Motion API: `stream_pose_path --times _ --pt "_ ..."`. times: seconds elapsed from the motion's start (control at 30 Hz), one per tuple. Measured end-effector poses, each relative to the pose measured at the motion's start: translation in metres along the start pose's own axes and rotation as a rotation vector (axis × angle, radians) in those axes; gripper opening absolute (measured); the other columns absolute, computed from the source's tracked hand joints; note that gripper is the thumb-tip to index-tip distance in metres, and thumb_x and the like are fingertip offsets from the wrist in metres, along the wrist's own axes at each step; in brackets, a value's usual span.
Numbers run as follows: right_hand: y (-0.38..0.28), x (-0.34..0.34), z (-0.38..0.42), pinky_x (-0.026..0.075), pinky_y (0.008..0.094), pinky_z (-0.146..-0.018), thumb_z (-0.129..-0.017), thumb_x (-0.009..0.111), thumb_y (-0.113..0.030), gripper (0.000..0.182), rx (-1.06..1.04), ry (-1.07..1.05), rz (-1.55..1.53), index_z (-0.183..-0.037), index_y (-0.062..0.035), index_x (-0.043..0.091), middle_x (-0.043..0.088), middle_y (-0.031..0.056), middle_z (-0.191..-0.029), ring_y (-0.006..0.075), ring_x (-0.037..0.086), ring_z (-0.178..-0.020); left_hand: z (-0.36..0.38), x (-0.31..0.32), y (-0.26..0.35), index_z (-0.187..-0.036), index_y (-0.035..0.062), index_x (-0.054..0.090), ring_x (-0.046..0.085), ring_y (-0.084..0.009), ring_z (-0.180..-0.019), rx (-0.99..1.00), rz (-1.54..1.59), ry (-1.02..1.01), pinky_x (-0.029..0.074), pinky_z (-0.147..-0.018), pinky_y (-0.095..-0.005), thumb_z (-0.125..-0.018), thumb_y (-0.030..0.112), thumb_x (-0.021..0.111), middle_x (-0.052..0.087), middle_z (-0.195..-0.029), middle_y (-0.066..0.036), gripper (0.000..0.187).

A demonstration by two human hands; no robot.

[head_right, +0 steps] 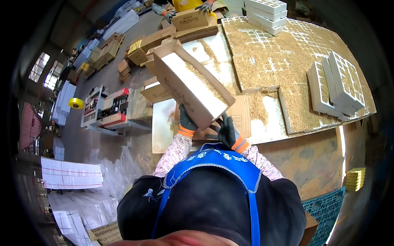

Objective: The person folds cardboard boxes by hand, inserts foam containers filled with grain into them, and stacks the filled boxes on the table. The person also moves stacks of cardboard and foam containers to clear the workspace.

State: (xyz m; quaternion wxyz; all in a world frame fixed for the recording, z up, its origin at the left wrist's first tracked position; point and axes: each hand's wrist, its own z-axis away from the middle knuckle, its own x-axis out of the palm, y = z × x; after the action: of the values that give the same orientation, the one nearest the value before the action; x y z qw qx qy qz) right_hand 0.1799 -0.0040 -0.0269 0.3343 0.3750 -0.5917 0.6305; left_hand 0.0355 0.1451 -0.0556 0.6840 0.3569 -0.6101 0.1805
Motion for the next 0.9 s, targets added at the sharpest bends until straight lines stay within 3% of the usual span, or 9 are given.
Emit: stream_pose_path --times 0.17,0.47,0.53,0.67,0.7,0.73,0.8,0.87,0.9 --pt "-0.032 -0.026 0.003 0.046 0.0515 -0.083 -0.069 0.044 -0.078 0.093 -0.007 0.115 -0.049 -0.136 -0.0148 0.032 0.043 0.0133 -0.131 0.0331 0.049 -0.111 -0.003 -0.026 -0.035 -0.132 0.0097 0.037 0.037 -0.0294 -0.124 -0.160 0.080 -0.028 0.025 -0.107 -0.0455 -0.086 0.029 0.058 0.043 -0.133 -0.010 0.055" --pt "-0.071 -0.036 0.012 0.051 0.0411 -0.078 -0.080 0.057 -0.041 0.059 0.076 0.334 0.188 -0.126 -0.0075 0.045 0.058 0.0117 -0.113 0.0263 0.060 -0.098 0.019 -0.058 -0.080 -0.132 0.0071 0.038 0.035 -0.0305 -0.125 -0.309 0.140 0.078 0.025 -0.107 -0.0466 -0.089 0.018 0.048 0.039 -0.135 -0.013 0.045" --pt "-0.057 -0.048 0.007 0.052 0.0366 -0.070 -0.079 0.056 -0.036 0.036 -0.044 0.493 0.406 -0.109 -0.0153 0.054 0.060 0.0046 -0.093 0.0207 0.061 -0.085 0.021 -0.063 -0.097 -0.121 0.0085 0.048 0.043 -0.0294 -0.115 -0.126 -0.358 0.061 0.032 -0.100 -0.0446 -0.088 0.020 0.050 0.048 -0.123 -0.012 0.035" --pt "-0.068 -0.077 -0.003 0.051 0.0408 -0.070 -0.079 0.058 -0.035 0.030 0.027 0.557 0.365 -0.102 -0.0169 0.057 0.059 0.0039 -0.091 0.0222 0.060 -0.086 0.016 -0.071 -0.117 -0.098 0.0114 0.067 0.060 -0.0274 -0.096 0.269 -1.362 0.045 0.045 -0.088 -0.0407 -0.085 0.024 0.053 0.065 -0.100 -0.010 0.023" --pt "-0.073 -0.075 -0.003 0.051 0.0358 -0.065 -0.077 0.060 -0.034 0.035 0.012 0.532 0.290 -0.107 -0.0172 0.056 0.060 0.0041 -0.092 0.0193 0.060 -0.084 0.020 -0.060 -0.096 -0.111 0.0061 0.060 0.064 -0.0260 -0.084 0.312 -1.955 -0.247 0.051 -0.076 -0.0342 -0.085 0.029 0.056 0.063 -0.106 -0.013 0.034" --pt "-0.078 -0.080 -0.004 0.051 0.0331 -0.065 -0.078 0.059 -0.033 0.034 0.012 0.537 0.310 -0.107 -0.0167 0.056 0.060 0.0037 -0.094 0.0181 0.060 -0.083 0.024 -0.052 -0.083 -0.111 0.0061 0.060 0.064 -0.0260 -0.084 0.312 -1.956 -0.230 0.051 -0.076 -0.0342 -0.085 0.029 0.056 0.063 -0.106 -0.013 0.034" --pt "-0.095 -0.083 -0.007 0.051 0.0318 -0.063 -0.077 0.060 -0.035 0.036 -0.137 0.427 0.616 -0.107 -0.0154 0.057 0.061 0.0027 -0.093 0.0176 0.061 -0.082 0.034 -0.038 -0.065 -0.104 0.0025 0.061 0.064 -0.0252 -0.080 -0.526 -0.631 0.589 0.052 -0.068 -0.0334 -0.087 0.030 0.056 0.064 -0.101 -0.015 0.033" --pt "-0.107 -0.093 -0.003 0.051 0.0335 -0.063 -0.077 0.061 -0.040 0.045 0.015 0.597 0.389 -0.112 -0.0124 0.055 0.062 0.0046 -0.091 0.0192 0.062 -0.083 0.044 -0.025 -0.034 -0.097 0.0016 0.062 0.064 -0.0223 -0.073 -0.498 -1.229 0.549 0.051 -0.060 -0.0310 -0.088 0.032 0.053 0.064 -0.094 -0.014 0.033" --pt "-0.110 -0.111 -0.002 0.051 0.0328 -0.063 -0.077 0.061 -0.041 0.045 0.019 0.588 0.331 -0.112 -0.0134 0.055 0.062 0.0048 -0.091 0.0194 0.062 -0.082 0.051 -0.032 -0.010 -0.094 0.0026 0.062 0.064 -0.0199 -0.074 -0.332 -1.200 0.695 0.050 -0.061 -0.0296 -0.088 0.033 0.053 0.065 -0.092 -0.012 0.032"
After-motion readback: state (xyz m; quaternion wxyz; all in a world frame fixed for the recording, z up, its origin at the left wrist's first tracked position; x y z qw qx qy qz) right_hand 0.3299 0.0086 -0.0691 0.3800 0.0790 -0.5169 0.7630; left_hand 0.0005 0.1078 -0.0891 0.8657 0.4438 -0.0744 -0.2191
